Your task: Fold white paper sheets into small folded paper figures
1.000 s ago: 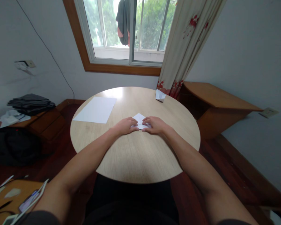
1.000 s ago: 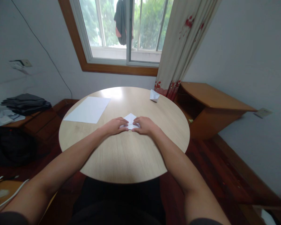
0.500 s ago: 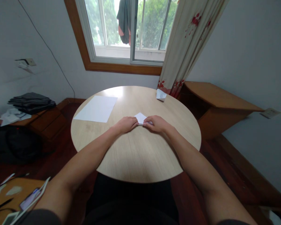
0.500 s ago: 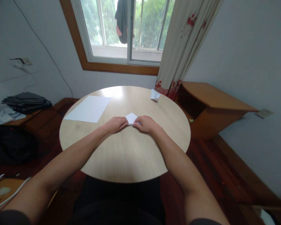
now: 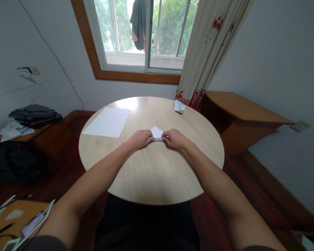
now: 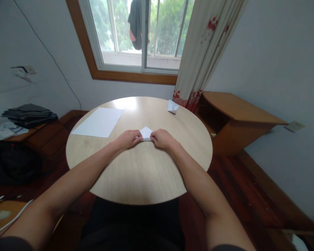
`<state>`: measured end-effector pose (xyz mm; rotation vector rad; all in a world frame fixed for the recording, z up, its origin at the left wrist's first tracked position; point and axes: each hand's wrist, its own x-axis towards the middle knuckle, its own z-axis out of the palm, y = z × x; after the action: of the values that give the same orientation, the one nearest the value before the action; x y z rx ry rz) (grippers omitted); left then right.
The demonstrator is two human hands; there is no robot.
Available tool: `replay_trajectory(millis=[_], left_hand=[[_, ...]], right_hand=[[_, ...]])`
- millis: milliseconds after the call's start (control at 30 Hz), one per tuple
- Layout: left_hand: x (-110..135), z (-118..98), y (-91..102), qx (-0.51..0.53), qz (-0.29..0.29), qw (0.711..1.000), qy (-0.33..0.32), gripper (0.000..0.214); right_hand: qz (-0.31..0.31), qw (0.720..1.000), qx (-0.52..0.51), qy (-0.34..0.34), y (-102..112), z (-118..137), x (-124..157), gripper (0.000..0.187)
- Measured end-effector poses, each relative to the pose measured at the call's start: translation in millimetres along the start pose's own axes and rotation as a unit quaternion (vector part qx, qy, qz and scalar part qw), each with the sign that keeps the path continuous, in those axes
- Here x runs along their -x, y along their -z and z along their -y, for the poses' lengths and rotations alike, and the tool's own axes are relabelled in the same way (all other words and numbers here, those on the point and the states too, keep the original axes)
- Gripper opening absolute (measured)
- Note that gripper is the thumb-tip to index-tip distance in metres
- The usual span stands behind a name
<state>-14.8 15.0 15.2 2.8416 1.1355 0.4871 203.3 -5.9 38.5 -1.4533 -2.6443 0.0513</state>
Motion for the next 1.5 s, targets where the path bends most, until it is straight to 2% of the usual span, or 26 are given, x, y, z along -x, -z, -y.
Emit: replay_trajectory(millis=[133,233,500,667,900,1067,1300,1400,1500], left_hand=[[2.9,2.5,7.7,0.078,0.022,0.996,0.023,0.034],[5.2,4.6,11.9,0.108,0.038,0.993,0.017,0.031],[4.0,4.2,10.2,0.050,0.050,0.997,-0.022,0.033],[3.6,2.3,10.4,0.034,0.041,0.999,0.000,0.035],[3.4,-0.6,15.2,0.066,0.051,0.996,0.027,0.030],[-0.2,2.3,10.7,0.054,0.035,0.996,0.064,0.026],[-0.9,12.1,3.0,0.169,0.001,0.980,0.108,0.029],[-0.4,10.3,4.4,0.137,-0.001,0.985,0.103,0.030],[-0.1,1.1,6.6,0.043,-0.019,0.998,0.043,0.030]], right_hand=[[-0.008,0.999,-0.030,-0.017,-1.7,-3.0,-0.5,0.021],[-0.010,0.997,-0.070,-0.018,-3.7,-7.7,-0.2,0.019],[0.014,0.984,-0.176,-0.001,-6.9,-17.7,2.4,0.027],[-0.011,0.990,-0.144,-0.001,-6.9,-10.9,-0.2,0.029],[-0.008,0.995,-0.099,-0.025,-5.7,-9.6,-5.1,0.025],[-0.022,0.991,-0.133,-0.018,-10.6,-18.2,-8.7,0.025],[-0.046,0.976,-0.212,0.016,-24.7,-35.7,-19.3,0.028],[-0.057,0.969,-0.240,0.018,-28.8,-39.9,-23.1,0.030],[-0.060,0.963,-0.261,0.007,-31.3,-41.2,-25.4,0.032]])
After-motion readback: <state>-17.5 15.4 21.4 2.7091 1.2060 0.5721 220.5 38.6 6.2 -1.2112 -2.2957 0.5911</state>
